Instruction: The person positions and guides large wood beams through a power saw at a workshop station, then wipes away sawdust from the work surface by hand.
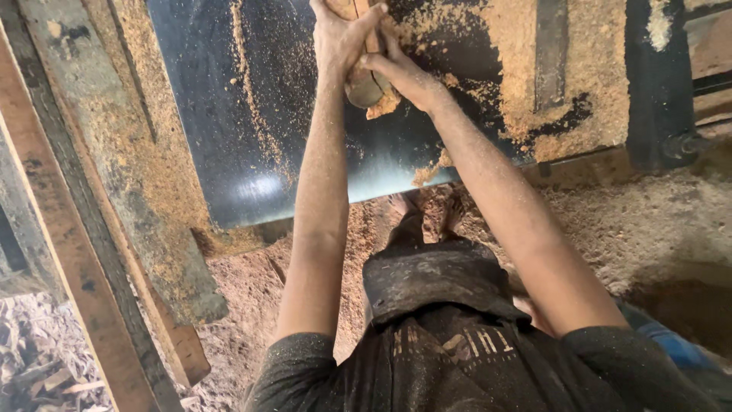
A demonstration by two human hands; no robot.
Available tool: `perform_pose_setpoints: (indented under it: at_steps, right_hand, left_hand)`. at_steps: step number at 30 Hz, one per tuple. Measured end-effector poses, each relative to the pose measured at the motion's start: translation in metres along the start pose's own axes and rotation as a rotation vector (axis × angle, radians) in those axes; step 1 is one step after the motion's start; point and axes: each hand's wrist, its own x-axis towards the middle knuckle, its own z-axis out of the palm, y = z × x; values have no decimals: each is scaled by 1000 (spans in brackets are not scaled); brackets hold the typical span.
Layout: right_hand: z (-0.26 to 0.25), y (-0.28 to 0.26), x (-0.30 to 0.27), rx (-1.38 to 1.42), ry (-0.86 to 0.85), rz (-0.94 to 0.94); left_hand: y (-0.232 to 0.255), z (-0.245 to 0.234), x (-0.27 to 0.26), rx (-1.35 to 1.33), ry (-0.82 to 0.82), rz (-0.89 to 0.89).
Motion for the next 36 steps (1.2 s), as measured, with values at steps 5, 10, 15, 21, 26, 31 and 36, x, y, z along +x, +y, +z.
perform_pose_setpoints:
  at_steps: [5,10,15,21,26,31,36]
  right_hand:
    - [1,11,-15,-57,-49,-55]
    - [7,10,-36,-95,-66,-1]
    - [11,24,-53,-76,-58,-74]
    - [17,32,-71,-35,-90,-94]
    - [23,31,-87,-10,-91,-116]
    - [27,29,-107,-28,-92,-75]
    - [35,37,-122,17,-106,-62]
  left_hand:
    - [-11,7,-18,24,68,43]
    - [-3,-2,-49,-100,21,-9]
    - [-7,-1,-68,-44,77,48]
    - [-10,-2,-91,-37,70,51]
    - [-12,-3,-107,-57,66,58]
    - [-17,-1,-125,-66,83,99]
    - [-15,-5,-147,-85,67,92]
